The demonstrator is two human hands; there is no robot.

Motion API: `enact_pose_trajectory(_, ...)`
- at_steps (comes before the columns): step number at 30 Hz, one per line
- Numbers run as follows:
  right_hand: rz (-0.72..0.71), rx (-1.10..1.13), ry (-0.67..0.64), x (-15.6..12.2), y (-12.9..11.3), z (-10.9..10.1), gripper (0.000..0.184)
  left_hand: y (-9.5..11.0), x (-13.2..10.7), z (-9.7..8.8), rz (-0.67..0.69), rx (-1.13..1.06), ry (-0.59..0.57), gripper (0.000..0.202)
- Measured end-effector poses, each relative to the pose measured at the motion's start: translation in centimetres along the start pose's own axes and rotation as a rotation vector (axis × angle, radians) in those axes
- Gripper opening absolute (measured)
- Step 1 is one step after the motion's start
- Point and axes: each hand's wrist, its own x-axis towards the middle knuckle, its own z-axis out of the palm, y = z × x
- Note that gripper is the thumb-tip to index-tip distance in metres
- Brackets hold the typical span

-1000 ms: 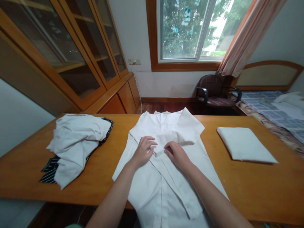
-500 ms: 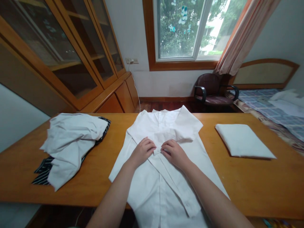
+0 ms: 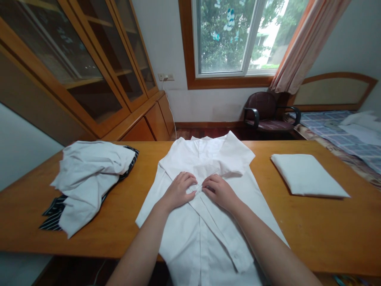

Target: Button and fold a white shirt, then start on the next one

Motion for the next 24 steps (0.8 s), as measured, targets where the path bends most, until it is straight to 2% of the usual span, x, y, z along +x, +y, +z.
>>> enact_pose_trajectory(5, -0.004, 0.001, 0.012, 0.0, 0.1, 0.1, 0.01, -0.1, 0.1, 0.1, -0.001, 0.03, 0.022, 0.024)
enact_pose_trajectory(10, -0.05, -0.023, 0.047, -0.1, 0.4, 0.3, 0.009, -0.8, 0.3, 0.5, 0.015, 0.056, 0.07, 0.012)
enact_pose_trajectory(14, -0.069, -0.057, 0.069, -0.1, 0.4, 0.2, 0.009, -1.0, 0.3, 0.6, 0.015, 0.05, 0.119, 0.011)
enact_pose_trajectory(24, -0.056, -0.195, 0.047, -0.1, -0.1, 0.3, 0.014, -0.6, 0.2, 0.2, -0.085, -0.089, 0.191, 0.014)
